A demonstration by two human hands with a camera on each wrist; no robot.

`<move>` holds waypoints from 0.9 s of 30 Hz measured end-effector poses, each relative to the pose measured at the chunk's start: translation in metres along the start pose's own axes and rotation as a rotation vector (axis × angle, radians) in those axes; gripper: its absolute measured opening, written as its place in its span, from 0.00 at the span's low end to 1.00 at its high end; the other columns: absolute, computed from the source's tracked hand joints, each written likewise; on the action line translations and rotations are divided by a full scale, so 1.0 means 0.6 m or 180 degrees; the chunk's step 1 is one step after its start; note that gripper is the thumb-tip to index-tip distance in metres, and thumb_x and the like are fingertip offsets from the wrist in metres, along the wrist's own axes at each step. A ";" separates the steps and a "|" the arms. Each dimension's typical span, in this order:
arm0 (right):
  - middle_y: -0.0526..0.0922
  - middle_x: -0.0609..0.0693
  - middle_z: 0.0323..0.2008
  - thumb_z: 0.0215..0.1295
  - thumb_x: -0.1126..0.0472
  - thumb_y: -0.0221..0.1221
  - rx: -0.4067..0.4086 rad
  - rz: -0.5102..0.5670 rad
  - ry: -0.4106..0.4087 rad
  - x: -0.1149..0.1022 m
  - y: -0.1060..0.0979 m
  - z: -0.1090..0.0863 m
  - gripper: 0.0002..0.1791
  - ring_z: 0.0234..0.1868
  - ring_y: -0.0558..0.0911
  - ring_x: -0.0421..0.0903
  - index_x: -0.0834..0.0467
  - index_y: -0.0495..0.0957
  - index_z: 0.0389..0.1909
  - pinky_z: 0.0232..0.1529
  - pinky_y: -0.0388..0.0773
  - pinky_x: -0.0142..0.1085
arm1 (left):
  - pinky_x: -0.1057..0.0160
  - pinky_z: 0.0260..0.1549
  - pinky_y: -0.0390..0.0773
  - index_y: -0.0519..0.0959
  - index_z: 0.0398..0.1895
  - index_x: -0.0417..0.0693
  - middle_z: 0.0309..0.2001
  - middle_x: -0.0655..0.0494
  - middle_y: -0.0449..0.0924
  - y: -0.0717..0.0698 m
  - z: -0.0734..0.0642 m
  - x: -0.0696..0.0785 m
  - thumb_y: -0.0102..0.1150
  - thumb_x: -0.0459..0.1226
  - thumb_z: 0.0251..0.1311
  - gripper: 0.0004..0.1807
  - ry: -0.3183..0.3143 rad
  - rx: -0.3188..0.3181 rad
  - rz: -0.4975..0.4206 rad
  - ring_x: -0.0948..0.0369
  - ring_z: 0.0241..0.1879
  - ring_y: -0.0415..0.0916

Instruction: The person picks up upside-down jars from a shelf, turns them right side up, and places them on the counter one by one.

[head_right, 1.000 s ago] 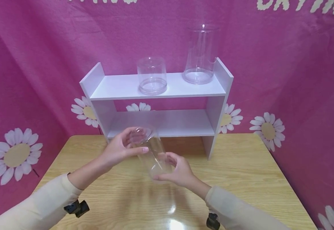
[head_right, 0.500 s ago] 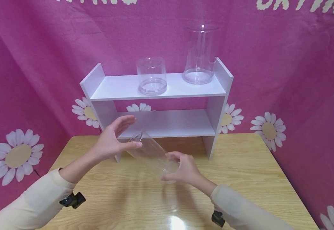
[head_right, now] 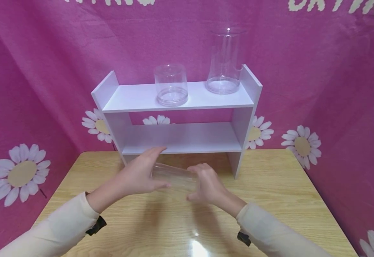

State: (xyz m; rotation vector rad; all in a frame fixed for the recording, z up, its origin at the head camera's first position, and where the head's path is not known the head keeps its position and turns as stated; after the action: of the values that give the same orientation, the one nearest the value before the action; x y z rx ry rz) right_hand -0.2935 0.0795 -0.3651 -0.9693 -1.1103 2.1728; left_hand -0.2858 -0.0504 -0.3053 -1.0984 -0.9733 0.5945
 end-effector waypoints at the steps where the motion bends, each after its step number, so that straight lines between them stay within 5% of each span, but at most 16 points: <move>1: 0.85 0.55 0.45 0.24 0.55 0.81 0.0007 -0.0056 -0.0025 -0.003 -0.003 0.002 0.42 0.48 0.81 0.52 0.64 0.79 0.49 0.48 0.83 0.45 | 0.52 0.70 0.66 0.58 0.71 0.38 0.70 0.44 0.64 0.007 0.000 0.004 0.75 0.53 0.41 0.56 0.0044 -0.0031 0.0132 0.50 0.71 0.61; 10: 0.85 0.54 0.45 0.24 0.54 0.80 -0.0069 -0.0298 0.0075 -0.011 -0.008 0.009 0.43 0.49 0.81 0.52 0.63 0.79 0.50 0.55 0.80 0.45 | 0.55 0.69 0.68 0.60 0.68 0.36 0.67 0.45 0.68 0.069 0.007 0.028 0.76 0.58 0.37 0.58 0.0200 -0.0263 0.1402 0.51 0.68 0.65; 17: 0.85 0.54 0.43 0.22 0.54 0.80 -0.0015 -0.0380 -0.0039 -0.020 -0.001 0.003 0.43 0.48 0.81 0.52 0.64 0.79 0.48 0.59 0.77 0.48 | 0.59 0.65 0.72 0.66 0.62 0.40 0.57 0.49 0.75 0.105 -0.005 0.047 0.73 0.60 0.36 0.52 0.0422 0.0086 0.2450 0.54 0.59 0.73; 22: 0.85 0.54 0.42 0.22 0.54 0.81 0.0020 -0.0397 -0.0039 -0.022 0.000 0.001 0.43 0.47 0.81 0.51 0.64 0.79 0.48 0.57 0.78 0.47 | 0.63 0.59 0.77 0.68 0.57 0.43 0.48 0.54 0.77 0.112 -0.005 0.046 0.75 0.50 0.38 0.42 0.0467 0.0297 0.2446 0.58 0.50 0.77; 27: 0.84 0.54 0.46 0.24 0.53 0.80 -0.0099 -0.0388 0.0019 -0.020 0.008 -0.001 0.45 0.50 0.80 0.52 0.63 0.77 0.51 0.59 0.76 0.48 | 0.65 0.54 0.80 0.70 0.55 0.44 0.45 0.56 0.79 0.117 -0.006 0.041 0.77 0.54 0.34 0.44 0.0532 0.0372 0.2378 0.60 0.46 0.78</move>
State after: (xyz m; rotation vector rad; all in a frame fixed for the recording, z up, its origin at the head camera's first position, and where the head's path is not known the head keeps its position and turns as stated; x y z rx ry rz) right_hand -0.2864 0.0687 -0.3647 -0.8966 -1.1724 2.0598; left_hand -0.2672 -0.0061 -0.3621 -1.3770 -0.3515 1.1235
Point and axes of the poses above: each hand's wrist, its own z-axis towards the middle knuckle, its own y-axis out of the palm, x = y × z, the point moved 10 cm from there along z, towards the middle knuckle
